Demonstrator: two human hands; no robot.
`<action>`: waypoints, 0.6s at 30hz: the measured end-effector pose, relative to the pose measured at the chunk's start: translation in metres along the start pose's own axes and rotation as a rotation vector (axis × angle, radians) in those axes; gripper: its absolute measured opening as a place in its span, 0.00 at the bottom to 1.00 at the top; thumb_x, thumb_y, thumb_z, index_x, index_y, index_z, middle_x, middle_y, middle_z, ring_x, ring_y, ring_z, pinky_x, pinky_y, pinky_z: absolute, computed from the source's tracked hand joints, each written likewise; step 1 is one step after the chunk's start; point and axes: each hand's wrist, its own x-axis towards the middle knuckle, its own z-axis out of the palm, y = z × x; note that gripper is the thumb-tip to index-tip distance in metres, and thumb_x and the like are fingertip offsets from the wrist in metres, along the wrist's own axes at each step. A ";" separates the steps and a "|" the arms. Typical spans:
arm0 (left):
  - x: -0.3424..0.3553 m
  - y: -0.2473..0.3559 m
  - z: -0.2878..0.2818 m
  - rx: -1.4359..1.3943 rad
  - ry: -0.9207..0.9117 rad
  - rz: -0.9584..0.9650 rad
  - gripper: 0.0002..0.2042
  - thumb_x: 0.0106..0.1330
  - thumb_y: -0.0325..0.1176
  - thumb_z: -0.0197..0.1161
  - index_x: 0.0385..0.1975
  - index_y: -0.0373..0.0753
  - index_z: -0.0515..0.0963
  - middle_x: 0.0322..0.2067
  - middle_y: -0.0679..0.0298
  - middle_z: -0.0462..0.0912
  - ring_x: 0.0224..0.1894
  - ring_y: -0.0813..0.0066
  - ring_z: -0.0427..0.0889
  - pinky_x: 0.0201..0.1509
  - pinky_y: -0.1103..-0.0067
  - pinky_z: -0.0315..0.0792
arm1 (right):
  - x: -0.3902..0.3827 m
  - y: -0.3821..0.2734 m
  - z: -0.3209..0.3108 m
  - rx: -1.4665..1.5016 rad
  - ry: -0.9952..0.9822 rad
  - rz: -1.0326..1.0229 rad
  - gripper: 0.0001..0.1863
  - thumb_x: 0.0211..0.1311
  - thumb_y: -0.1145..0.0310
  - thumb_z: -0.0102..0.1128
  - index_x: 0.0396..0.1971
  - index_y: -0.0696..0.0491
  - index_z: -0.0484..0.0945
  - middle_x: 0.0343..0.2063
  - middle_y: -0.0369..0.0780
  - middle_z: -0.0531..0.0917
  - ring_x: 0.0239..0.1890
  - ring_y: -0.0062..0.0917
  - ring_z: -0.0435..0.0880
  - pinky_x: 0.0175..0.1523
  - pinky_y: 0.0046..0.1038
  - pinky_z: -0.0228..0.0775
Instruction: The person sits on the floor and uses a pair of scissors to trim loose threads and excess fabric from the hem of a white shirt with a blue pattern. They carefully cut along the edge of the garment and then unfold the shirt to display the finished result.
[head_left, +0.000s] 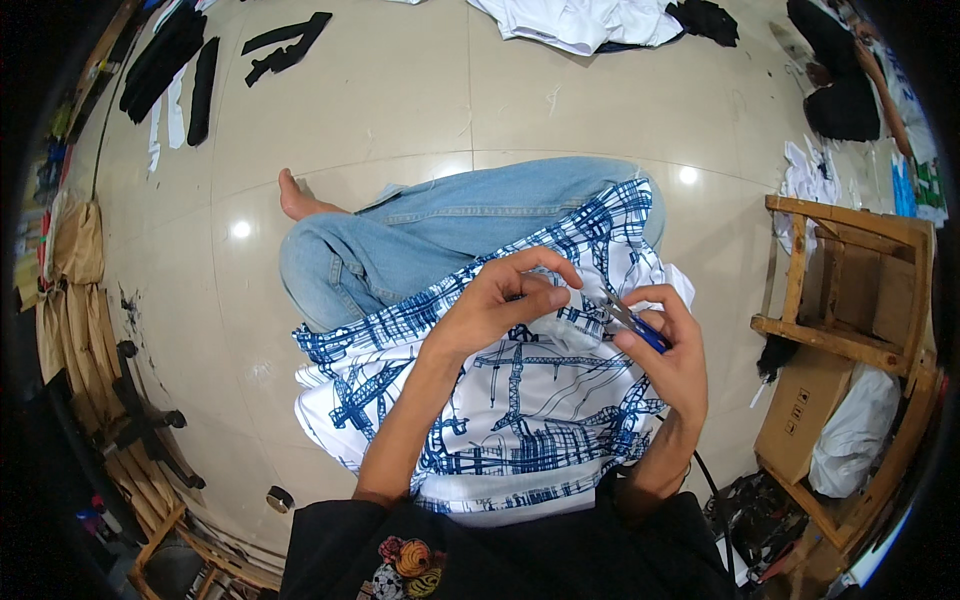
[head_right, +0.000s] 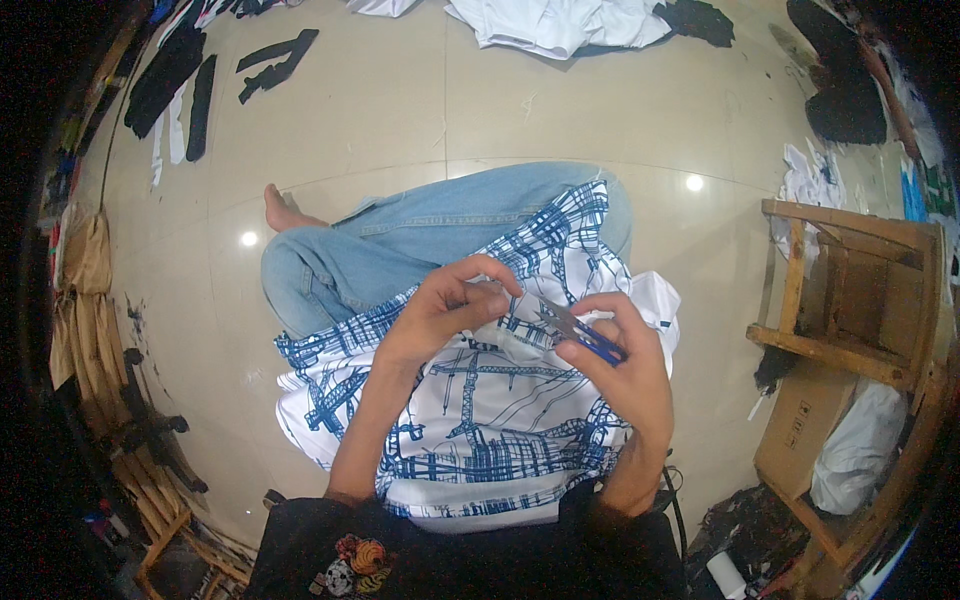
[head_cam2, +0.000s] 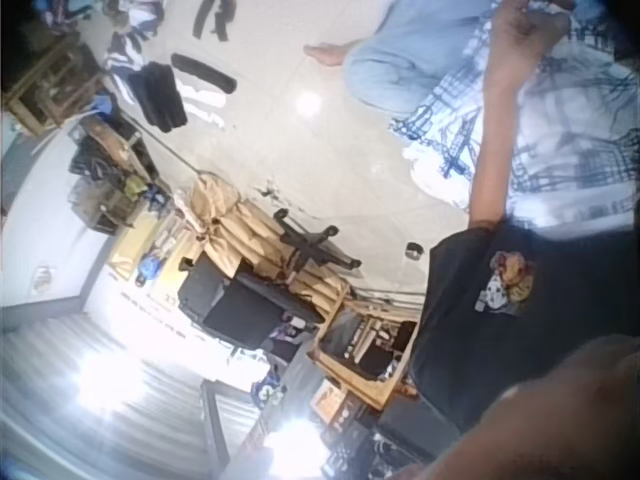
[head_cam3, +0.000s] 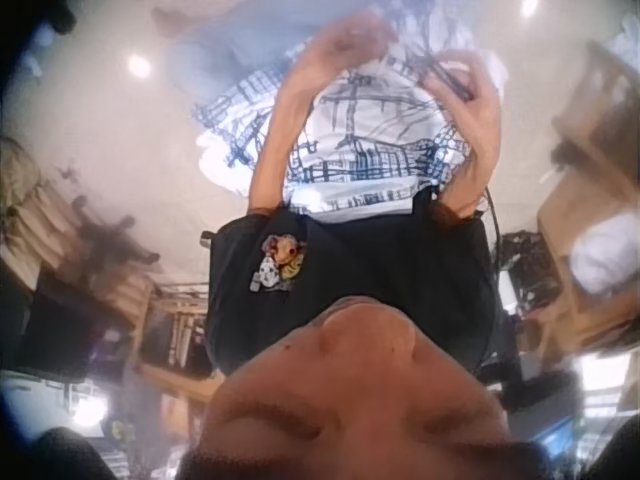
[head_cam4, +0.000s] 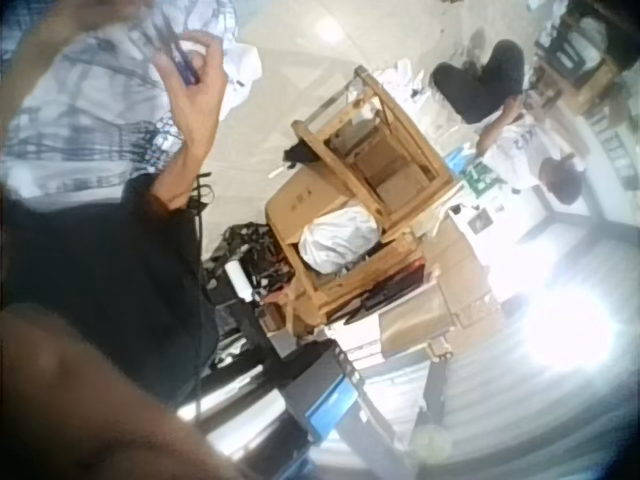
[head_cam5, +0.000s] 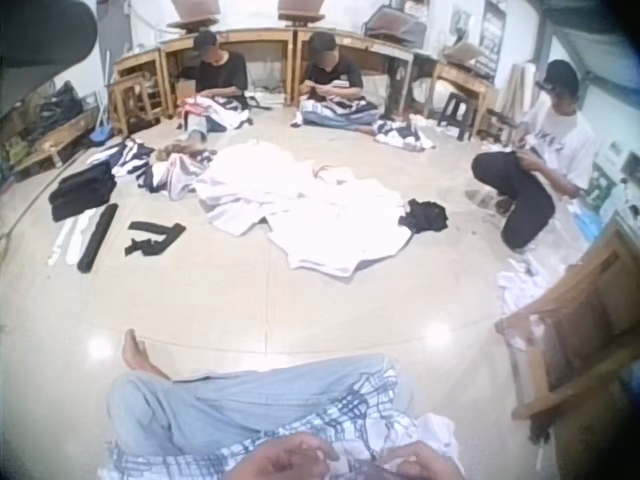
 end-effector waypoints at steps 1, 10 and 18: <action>0.000 0.001 0.000 0.006 -0.001 -0.018 0.09 0.70 0.29 0.63 0.47 0.37 0.78 0.21 0.74 0.78 0.24 0.91 0.66 0.28 0.87 0.56 | -0.002 0.000 -0.002 0.018 -0.019 -0.049 0.14 0.56 0.68 0.75 0.38 0.58 0.80 0.23 0.32 0.80 0.25 0.09 0.71 0.31 0.15 0.59; -0.001 0.004 0.004 0.015 0.048 -0.075 0.09 0.70 0.31 0.63 0.47 0.39 0.79 0.23 0.73 0.79 0.24 0.91 0.68 0.30 0.88 0.57 | -0.006 0.008 -0.011 -0.181 0.004 -0.338 0.17 0.45 0.71 0.81 0.35 0.59 0.86 0.25 0.36 0.85 0.23 0.12 0.74 0.27 0.16 0.59; -0.001 0.019 0.014 0.156 0.078 -0.105 0.11 0.69 0.36 0.66 0.48 0.41 0.80 0.16 0.71 0.77 0.21 0.88 0.67 0.31 0.84 0.58 | -0.004 -0.002 -0.005 -0.364 0.034 -0.420 0.16 0.44 0.70 0.82 0.34 0.58 0.89 0.19 0.36 0.84 0.18 0.11 0.71 0.22 0.18 0.53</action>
